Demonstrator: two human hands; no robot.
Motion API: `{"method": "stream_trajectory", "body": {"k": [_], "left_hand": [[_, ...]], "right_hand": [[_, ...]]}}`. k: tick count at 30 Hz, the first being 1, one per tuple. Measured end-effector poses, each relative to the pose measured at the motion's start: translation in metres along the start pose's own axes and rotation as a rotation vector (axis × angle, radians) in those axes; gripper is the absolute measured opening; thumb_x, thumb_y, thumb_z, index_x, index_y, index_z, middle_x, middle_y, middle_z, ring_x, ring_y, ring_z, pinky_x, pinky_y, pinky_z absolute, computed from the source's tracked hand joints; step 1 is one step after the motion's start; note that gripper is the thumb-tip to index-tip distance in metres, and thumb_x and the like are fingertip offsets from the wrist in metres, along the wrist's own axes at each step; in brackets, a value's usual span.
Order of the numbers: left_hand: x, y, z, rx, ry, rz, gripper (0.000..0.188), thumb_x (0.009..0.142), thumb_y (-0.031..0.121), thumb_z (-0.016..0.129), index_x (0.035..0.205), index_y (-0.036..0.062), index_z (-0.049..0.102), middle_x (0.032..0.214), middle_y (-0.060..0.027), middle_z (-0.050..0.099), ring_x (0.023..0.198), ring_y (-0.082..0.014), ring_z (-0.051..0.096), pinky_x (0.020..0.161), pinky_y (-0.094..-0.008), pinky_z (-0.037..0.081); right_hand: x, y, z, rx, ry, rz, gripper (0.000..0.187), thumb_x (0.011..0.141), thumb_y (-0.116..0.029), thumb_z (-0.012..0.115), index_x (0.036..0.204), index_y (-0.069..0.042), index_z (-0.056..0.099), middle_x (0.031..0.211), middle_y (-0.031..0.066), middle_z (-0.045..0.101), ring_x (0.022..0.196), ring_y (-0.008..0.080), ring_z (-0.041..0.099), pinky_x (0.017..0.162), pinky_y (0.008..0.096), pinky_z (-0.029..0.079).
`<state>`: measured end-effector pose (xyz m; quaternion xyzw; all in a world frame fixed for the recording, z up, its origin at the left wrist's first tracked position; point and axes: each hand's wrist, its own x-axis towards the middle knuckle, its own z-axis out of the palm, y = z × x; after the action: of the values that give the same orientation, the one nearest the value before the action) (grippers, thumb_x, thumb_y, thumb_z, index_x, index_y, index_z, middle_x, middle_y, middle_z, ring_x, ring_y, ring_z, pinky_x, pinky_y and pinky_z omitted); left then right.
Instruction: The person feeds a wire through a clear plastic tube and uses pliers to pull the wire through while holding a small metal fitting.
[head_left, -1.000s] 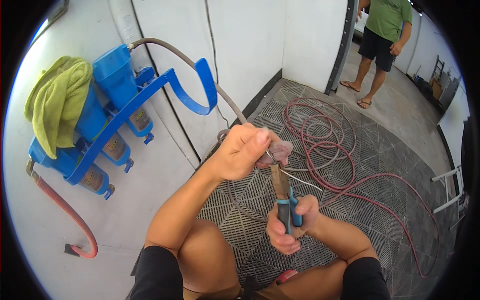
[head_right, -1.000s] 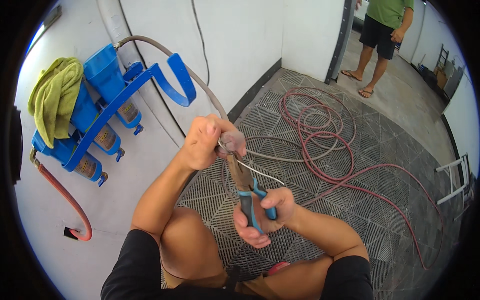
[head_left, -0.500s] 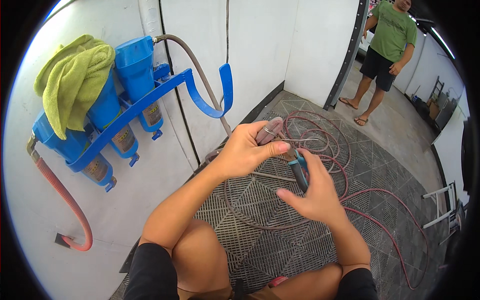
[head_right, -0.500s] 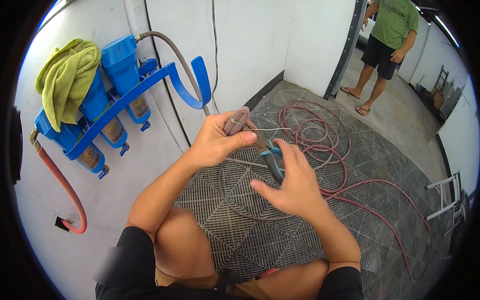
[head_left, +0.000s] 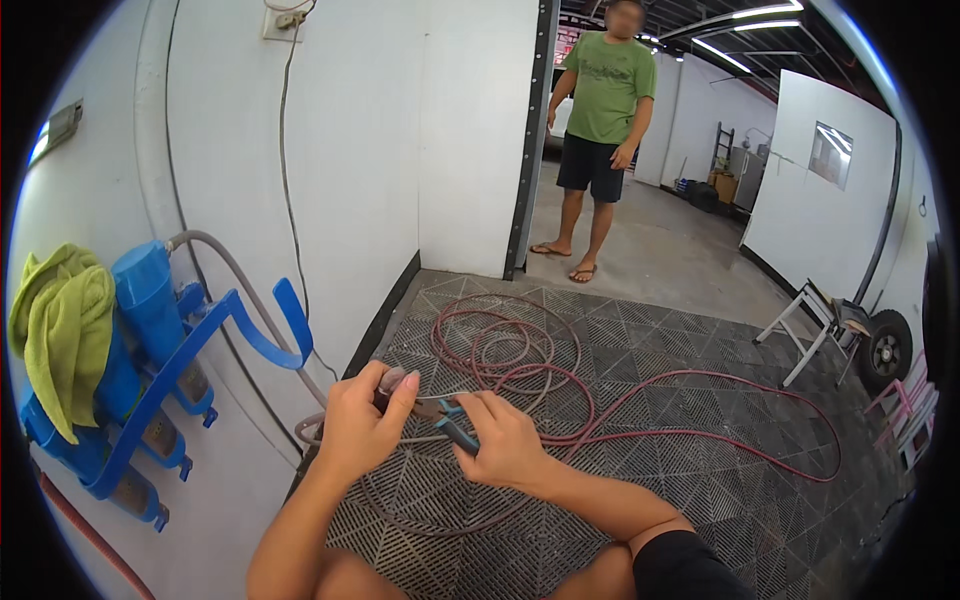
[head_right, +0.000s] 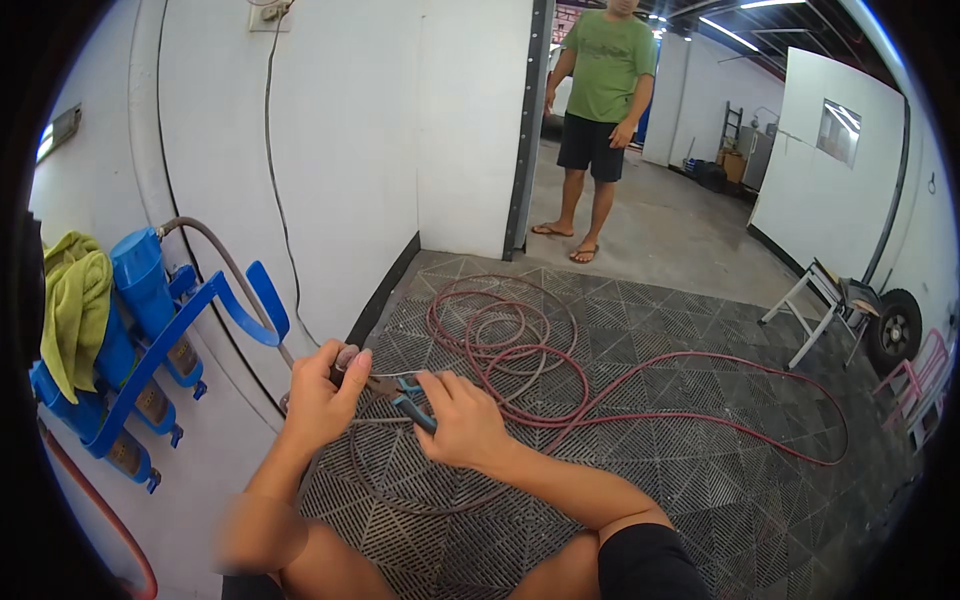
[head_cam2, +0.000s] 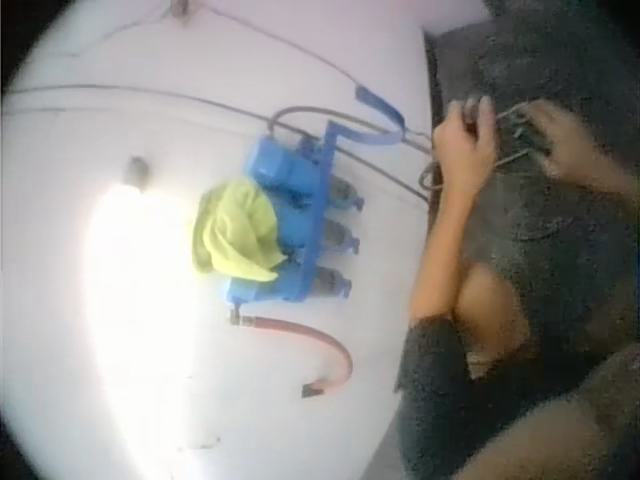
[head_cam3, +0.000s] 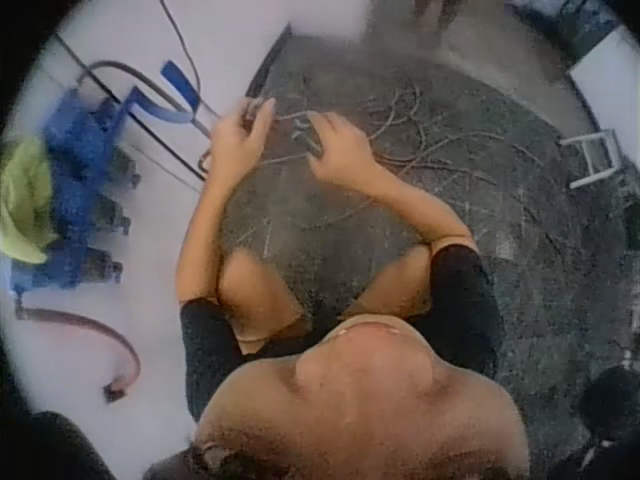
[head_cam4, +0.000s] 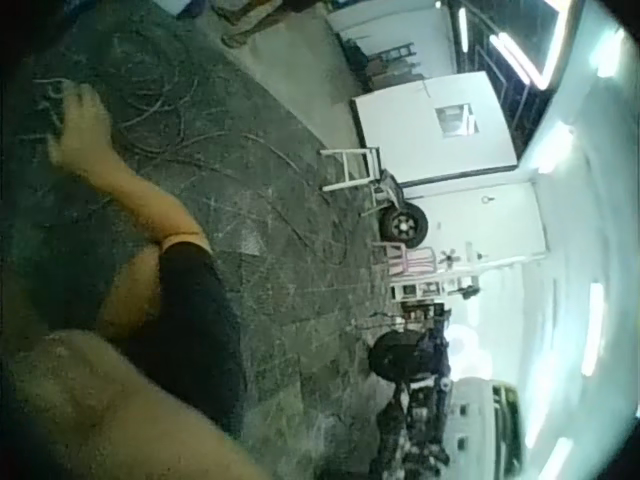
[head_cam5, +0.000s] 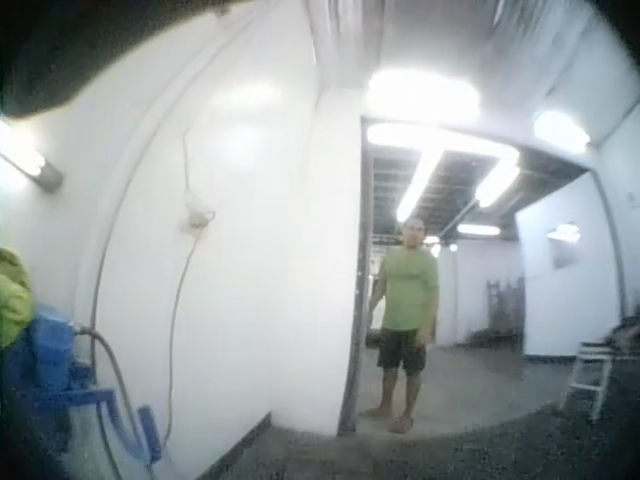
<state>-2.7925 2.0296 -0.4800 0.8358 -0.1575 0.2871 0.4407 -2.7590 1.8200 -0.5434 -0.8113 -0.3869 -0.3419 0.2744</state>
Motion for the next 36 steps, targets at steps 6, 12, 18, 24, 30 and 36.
{"method": "stream_trajectory", "body": {"k": [6, 12, 18, 24, 30, 36], "left_hand": [[-0.002, -0.011, 0.004, -0.022, 0.131, 0.143, 0.034, 0.105, 0.019, 0.056, 0.078, -0.0016, 0.060, 0.055, -0.0074, 0.053, 0.048, -0.0135, 0.050, 0.048, -0.0318, 0.038], [-0.004, -0.009, -0.007, 0.055, 0.114, 0.373, 0.028, 0.103, 0.015, 0.053, 0.084, -0.0012, 0.066, 0.062, -0.0094, 0.061, 0.048, -0.0242, 0.059, 0.049, -0.0342, 0.046], [-0.006, -0.005, -0.016, -0.056, 0.094, 0.736, 0.028, 0.097, 0.022, 0.060, 0.077, 0.0035, 0.065, 0.060, -0.0059, 0.059, 0.046, -0.0225, 0.057, 0.046, -0.0324, 0.044], [-0.003, 0.014, -0.023, -0.151, -0.148, 0.511, 0.030, 0.091, 0.029, 0.071, 0.082, 0.0021, 0.063, 0.063, -0.0054, 0.057, 0.050, -0.0196, 0.055, 0.048, -0.0303, 0.041], [-0.021, -0.002, -0.016, -0.234, -0.089, 0.216, 0.028, 0.095, 0.024, 0.070, 0.099, -0.0007, 0.056, 0.083, -0.0066, 0.058, 0.069, -0.0122, 0.050, 0.060, -0.0269, 0.041], [-0.023, -0.014, -0.002, -0.227, -0.041, -0.044, 0.022, 0.106, 0.021, 0.059, 0.100, 0.0031, 0.048, 0.089, -0.0003, 0.044, 0.076, -0.0077, 0.038, 0.066, -0.0223, 0.034]], "right_hand": [[0.000, -0.010, -0.007, 0.337, -0.172, 0.143, 0.053, 0.075, -0.009, 0.072, 0.124, 0.004, 0.057, 0.102, 0.0206, 0.065, 0.076, 0.0333, 0.067, 0.070, 0.0435, 0.056], [-0.007, -0.005, -0.009, 0.948, -0.550, 0.292, 0.043, 0.083, -0.011, 0.063, 0.123, 0.004, 0.059, 0.086, 0.0112, 0.061, 0.067, 0.0166, 0.059, 0.062, 0.0314, 0.050], [-0.031, -0.026, 0.010, 2.697, -1.333, 0.606, 0.054, 0.083, -0.020, 0.063, 0.129, 0.004, 0.051, 0.093, 0.0156, 0.061, 0.066, 0.0191, 0.059, 0.049, 0.0312, 0.049], [-0.032, -0.014, 0.004, 2.668, -1.197, 0.492, 0.056, 0.088, -0.026, 0.059, 0.132, 0.005, 0.047, 0.096, 0.0198, 0.062, 0.067, 0.0230, 0.062, 0.049, 0.0360, 0.054], [-0.011, 0.011, -0.022, 2.060, -0.997, 0.585, 0.049, 0.096, -0.033, 0.060, 0.124, 0.007, 0.055, 0.101, 0.0202, 0.066, 0.069, 0.0279, 0.070, 0.051, 0.0372, 0.058], [-0.004, -0.003, -0.056, 0.662, -0.345, 0.125, 0.058, 0.092, -0.034, 0.071, 0.127, 0.008, 0.053, 0.110, 0.0223, 0.064, 0.089, 0.0339, 0.069, 0.074, 0.0432, 0.057]]}}
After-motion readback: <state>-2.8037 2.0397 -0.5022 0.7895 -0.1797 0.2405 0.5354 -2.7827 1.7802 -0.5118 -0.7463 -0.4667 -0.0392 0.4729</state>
